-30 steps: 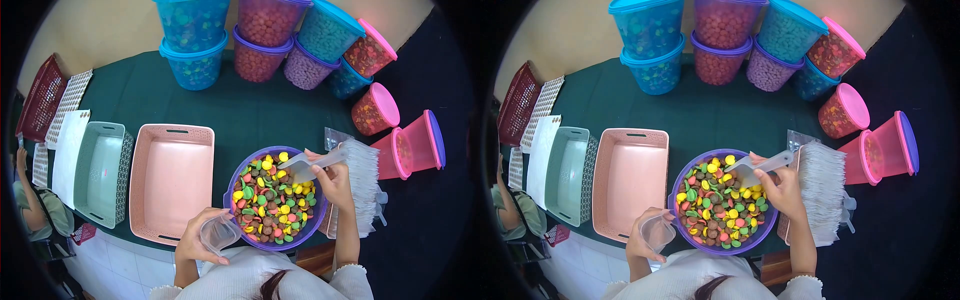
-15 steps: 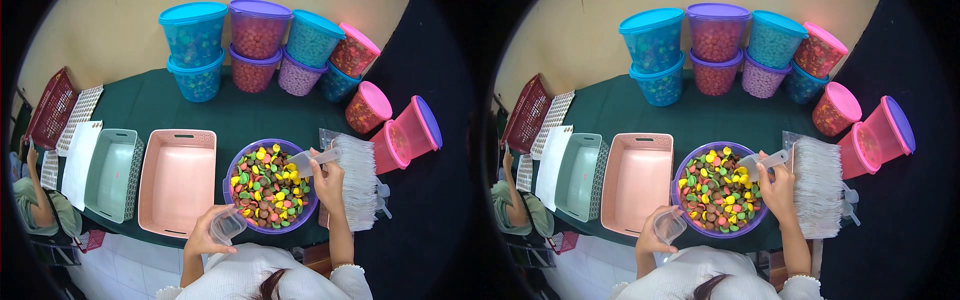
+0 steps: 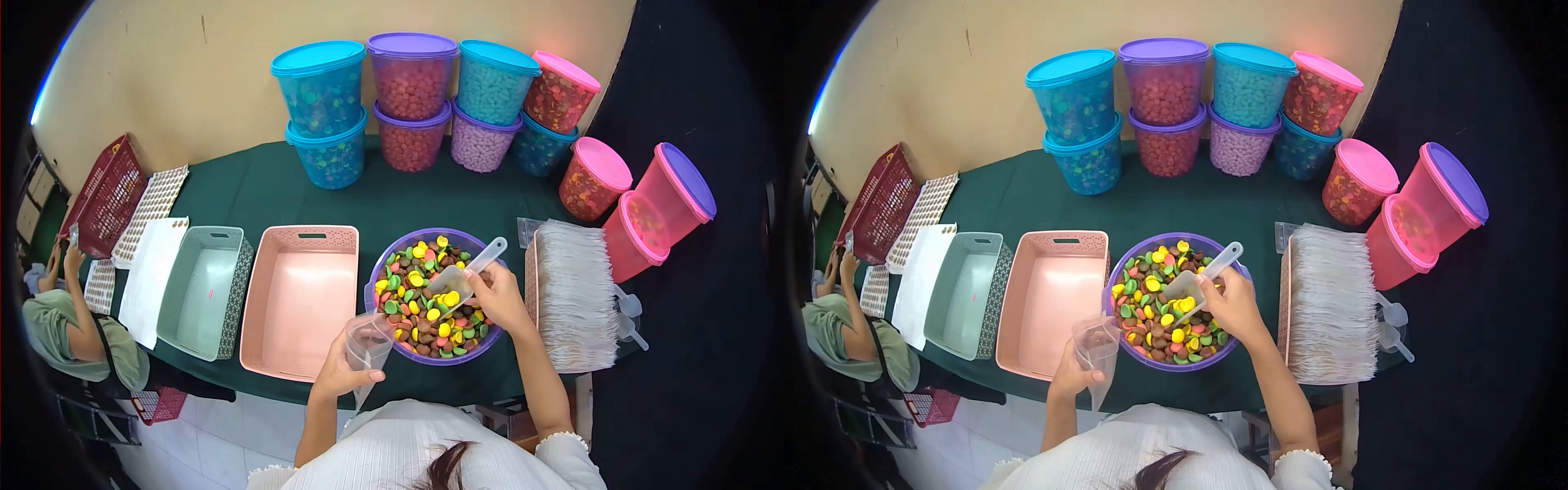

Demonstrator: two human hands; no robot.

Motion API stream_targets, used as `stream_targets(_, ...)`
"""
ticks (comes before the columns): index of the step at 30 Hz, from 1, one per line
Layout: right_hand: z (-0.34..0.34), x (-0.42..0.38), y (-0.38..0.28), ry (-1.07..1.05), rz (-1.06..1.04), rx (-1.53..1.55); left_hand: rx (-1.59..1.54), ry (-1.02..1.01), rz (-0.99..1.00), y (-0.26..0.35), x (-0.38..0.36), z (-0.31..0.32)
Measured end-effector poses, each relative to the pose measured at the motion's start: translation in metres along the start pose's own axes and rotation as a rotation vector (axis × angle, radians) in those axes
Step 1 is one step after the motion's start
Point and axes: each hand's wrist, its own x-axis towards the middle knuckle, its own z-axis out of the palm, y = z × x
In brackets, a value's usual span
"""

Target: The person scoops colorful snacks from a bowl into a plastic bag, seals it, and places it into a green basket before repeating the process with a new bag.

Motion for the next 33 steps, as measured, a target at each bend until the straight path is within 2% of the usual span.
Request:
stream_targets(2, 0.000, 0.003, 0.000, -0.033, 0.031, -0.005, 0.051, 0.004, 0.052, -0.002, 0.001, 0.004)
stream_targets(4, 0.001, 0.008, 0.009, -0.117, 0.165, 0.153, 0.072, 0.013, 0.044, -0.002, 0.001, 0.006)
stream_targets(5, 0.001, 0.008, 0.011, -0.252, 0.228, 0.113, 0.087, 0.031, 0.034, -0.002, 0.001, 0.007)
stream_targets(9, 0.007, 0.008, 0.003, -0.251, 0.285, 0.165, 0.122, 0.014, 0.030, 0.001, 0.000, 0.010)
stream_targets(14, 0.002, 0.007, -0.009, -0.209, 0.308, 0.331, 0.425, 0.168, 0.101, 0.017, -0.001, 0.021)
stream_targets(16, 0.001, 0.008, -0.009, -0.163, 0.292, 0.365, 0.402, 0.180, 0.067, 0.018, -0.002, 0.022)
stream_targets(18, -0.005, 0.011, -0.011, -0.136, 0.303, 0.349, 0.608, 0.161, 0.080, 0.011, -0.001, 0.018)
stream_targets(26, -0.008, 0.010, -0.031, -0.200, 0.300, 0.433, 0.870, 0.204, 0.067, 0.027, 0.014, 0.034)
stream_targets(29, 0.007, 0.002, -0.045, -0.237, 0.150, 0.333, 0.963, 0.200, 0.129, 0.029, 0.023, 0.038)
stream_targets(32, 0.016, -0.009, -0.069, -0.201, -0.108, -0.052, 1.013, 0.204, 0.196, 0.029, 0.031, 0.042)
stream_targets(33, 0.019, -0.012, -0.074, -0.202, -0.106, -0.052, 1.018, 0.215, 0.208, 0.028, 0.033, 0.043)
